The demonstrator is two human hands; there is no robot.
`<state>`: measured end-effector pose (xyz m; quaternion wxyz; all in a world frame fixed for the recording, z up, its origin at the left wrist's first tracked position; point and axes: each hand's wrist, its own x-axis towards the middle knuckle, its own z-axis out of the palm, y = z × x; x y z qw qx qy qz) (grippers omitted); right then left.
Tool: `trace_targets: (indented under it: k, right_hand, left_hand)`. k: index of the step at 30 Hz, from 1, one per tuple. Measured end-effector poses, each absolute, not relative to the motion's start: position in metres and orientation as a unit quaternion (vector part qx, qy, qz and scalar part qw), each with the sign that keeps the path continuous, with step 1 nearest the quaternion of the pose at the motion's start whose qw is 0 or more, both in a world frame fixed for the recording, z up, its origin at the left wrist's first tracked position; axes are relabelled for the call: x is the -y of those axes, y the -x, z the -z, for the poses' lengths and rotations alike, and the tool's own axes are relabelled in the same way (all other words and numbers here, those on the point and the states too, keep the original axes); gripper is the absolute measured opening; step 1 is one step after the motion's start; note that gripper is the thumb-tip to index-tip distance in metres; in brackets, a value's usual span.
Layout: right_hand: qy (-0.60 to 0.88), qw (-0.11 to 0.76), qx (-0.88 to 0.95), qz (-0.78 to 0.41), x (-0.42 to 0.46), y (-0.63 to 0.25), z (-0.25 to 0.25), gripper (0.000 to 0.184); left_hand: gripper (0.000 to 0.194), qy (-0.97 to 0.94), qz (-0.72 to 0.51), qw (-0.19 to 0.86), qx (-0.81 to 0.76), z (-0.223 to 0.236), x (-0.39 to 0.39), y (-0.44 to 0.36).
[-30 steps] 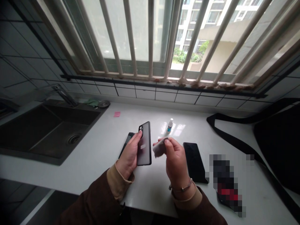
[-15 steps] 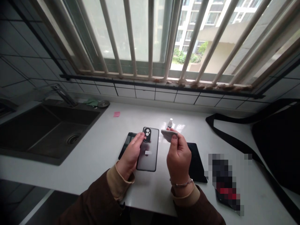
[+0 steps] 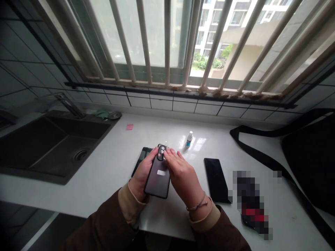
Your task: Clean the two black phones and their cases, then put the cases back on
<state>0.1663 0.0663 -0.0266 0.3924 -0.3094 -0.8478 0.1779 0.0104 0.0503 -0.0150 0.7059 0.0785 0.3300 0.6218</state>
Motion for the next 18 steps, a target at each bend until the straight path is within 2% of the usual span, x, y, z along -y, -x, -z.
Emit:
trace_targets:
  k: [7,12,18]
  right_hand:
    - [0.231,0.369,0.880,-0.190,-0.057,-0.163,0.020,0.056]
    - [0.184,0.346,0.878,-0.276,-0.049,-0.164,0.008,0.052]
    - [0.122,0.316,0.820,-0.461,-0.042,-0.170,-0.013,0.038]
  left_hand:
    - [0.062,-0.028,-0.556,0.773,-0.303,0.010,-0.050,-0.003]
    - [0.056,0.000,-0.606,0.710,-0.360,0.007,-0.051,0.004]
    - [0.050,-0.016,-0.657,0.652,-0.378,0.001,-0.050,0.006]
